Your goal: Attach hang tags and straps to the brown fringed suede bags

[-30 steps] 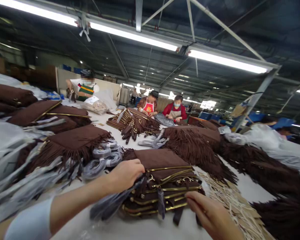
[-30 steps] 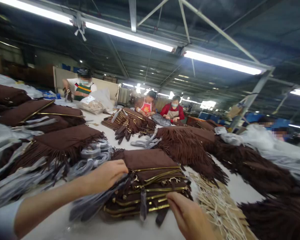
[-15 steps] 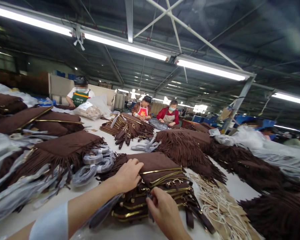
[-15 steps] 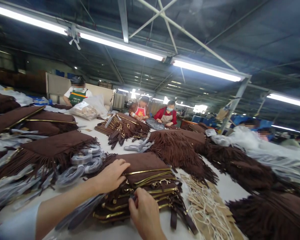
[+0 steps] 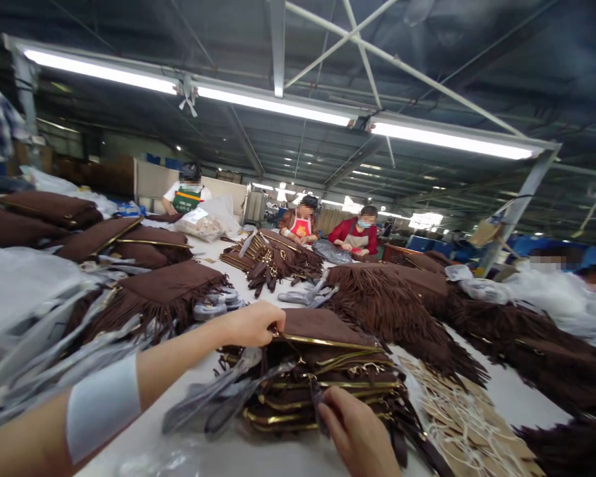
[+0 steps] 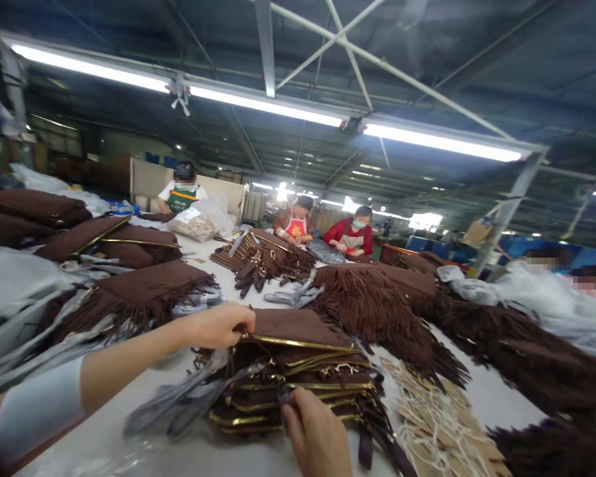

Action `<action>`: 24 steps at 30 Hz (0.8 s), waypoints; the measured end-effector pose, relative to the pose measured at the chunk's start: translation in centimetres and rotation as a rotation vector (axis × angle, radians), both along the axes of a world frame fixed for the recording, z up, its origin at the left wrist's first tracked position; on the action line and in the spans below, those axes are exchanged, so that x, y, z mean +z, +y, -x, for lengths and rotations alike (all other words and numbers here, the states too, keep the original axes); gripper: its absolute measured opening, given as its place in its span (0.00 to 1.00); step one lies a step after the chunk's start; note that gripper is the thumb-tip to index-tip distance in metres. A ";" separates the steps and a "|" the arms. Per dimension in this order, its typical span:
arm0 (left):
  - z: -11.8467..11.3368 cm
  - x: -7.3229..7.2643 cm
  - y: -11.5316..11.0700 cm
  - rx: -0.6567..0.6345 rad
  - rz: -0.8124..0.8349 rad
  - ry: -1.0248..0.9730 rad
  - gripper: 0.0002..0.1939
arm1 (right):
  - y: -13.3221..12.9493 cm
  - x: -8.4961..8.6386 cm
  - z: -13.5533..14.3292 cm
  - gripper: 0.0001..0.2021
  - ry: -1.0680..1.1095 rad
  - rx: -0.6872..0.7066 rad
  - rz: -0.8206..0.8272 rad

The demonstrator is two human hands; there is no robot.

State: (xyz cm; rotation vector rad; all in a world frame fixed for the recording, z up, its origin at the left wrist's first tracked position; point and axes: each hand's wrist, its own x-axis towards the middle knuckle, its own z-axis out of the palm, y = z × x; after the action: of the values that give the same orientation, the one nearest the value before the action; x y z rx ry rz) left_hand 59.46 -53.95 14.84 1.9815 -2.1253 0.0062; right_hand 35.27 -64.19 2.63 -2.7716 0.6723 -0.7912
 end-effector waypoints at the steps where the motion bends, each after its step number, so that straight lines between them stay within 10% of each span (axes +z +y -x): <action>1: 0.1 -0.2 1.0 -0.007 0.032 0.072 0.13 | 0.3 0.4 -0.1 0.07 -0.044 0.019 0.016; 8: 2.1 -5.3 5.4 0.073 0.254 0.526 0.14 | 5.1 4.9 -5.3 0.16 -0.128 0.248 0.151; 14: 0.1 -7.1 6.7 -0.167 0.060 1.014 0.29 | 6.2 4.2 -9.5 0.04 0.044 0.197 0.396; 19: -0.9 -7.8 7.5 -0.100 0.004 0.814 0.28 | 5.5 3.9 -9.0 0.04 0.116 0.330 0.568; 24: -0.5 -10.9 5.9 0.162 0.181 0.554 0.27 | 5.4 5.5 -8.2 0.07 -0.085 0.376 0.169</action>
State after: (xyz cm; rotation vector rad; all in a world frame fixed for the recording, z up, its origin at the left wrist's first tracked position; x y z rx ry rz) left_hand 59.96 -48.09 3.94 1.7815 -1.5572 -0.2782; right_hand 43.43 -58.78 8.15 -2.8607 0.0624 -0.9083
